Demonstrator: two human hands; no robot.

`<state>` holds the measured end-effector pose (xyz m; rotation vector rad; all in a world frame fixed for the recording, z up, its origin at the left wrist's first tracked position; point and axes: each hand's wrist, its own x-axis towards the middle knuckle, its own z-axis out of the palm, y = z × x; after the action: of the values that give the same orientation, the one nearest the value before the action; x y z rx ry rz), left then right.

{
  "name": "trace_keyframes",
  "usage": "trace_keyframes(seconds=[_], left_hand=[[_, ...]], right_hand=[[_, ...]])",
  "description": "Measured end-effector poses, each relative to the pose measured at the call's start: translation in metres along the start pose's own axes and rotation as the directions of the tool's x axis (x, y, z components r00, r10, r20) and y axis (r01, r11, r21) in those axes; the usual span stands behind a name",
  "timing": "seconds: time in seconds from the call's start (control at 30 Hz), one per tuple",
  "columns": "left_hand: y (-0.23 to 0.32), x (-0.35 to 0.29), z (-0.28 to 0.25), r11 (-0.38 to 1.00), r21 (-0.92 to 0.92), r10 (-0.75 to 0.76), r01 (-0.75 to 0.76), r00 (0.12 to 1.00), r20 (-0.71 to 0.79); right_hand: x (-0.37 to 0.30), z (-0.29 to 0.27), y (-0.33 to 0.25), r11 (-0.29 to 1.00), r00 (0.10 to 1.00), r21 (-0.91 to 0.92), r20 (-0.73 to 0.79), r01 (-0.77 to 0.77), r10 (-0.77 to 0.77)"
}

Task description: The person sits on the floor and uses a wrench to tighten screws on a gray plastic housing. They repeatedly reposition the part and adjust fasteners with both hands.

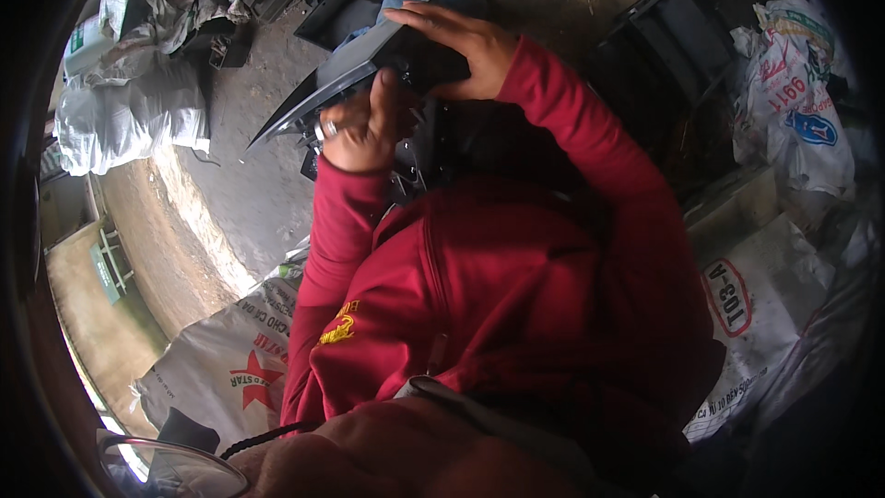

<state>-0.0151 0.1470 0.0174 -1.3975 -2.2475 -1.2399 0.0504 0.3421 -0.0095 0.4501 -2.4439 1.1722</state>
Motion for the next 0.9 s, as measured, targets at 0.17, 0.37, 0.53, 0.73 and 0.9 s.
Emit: trace_keyframes(seconds=[0.17, 0.37, 0.53, 0.73, 0.9], left_hand=[[-0.008, 0.004, -0.006, 0.809, -0.351, -0.359, 0.471, 0.869, 0.34], [-0.017, 0.006, -0.002, 0.771, -0.398, -0.34, 0.497, 0.85, 0.403], [0.006, -0.027, 0.008, 0.998, 0.015, 0.063, -0.063, 0.998, 0.011], [0.011, -0.033, -0.036, 0.932, -0.259, -0.244, 0.254, 0.967, 0.069], [-0.002, -0.036, -0.04, 0.906, -0.279, -0.301, 0.318, 0.948, 0.104]], right_hand=[[0.002, 0.004, 0.006, 1.0, 1.0, 0.014, -0.019, -0.018, 0.018], [0.005, 0.002, 0.006, 0.999, 0.999, 0.005, -0.037, -0.034, 0.034], [0.002, -0.007, 0.017, 0.999, 1.0, 0.042, 0.003, 0.017, -0.017], [0.013, 0.003, -0.004, 0.995, 0.983, 0.023, -0.152, -0.098, 0.101], [0.027, 0.005, -0.01, 0.983, 0.98, -0.089, -0.13, -0.161, 0.149]])
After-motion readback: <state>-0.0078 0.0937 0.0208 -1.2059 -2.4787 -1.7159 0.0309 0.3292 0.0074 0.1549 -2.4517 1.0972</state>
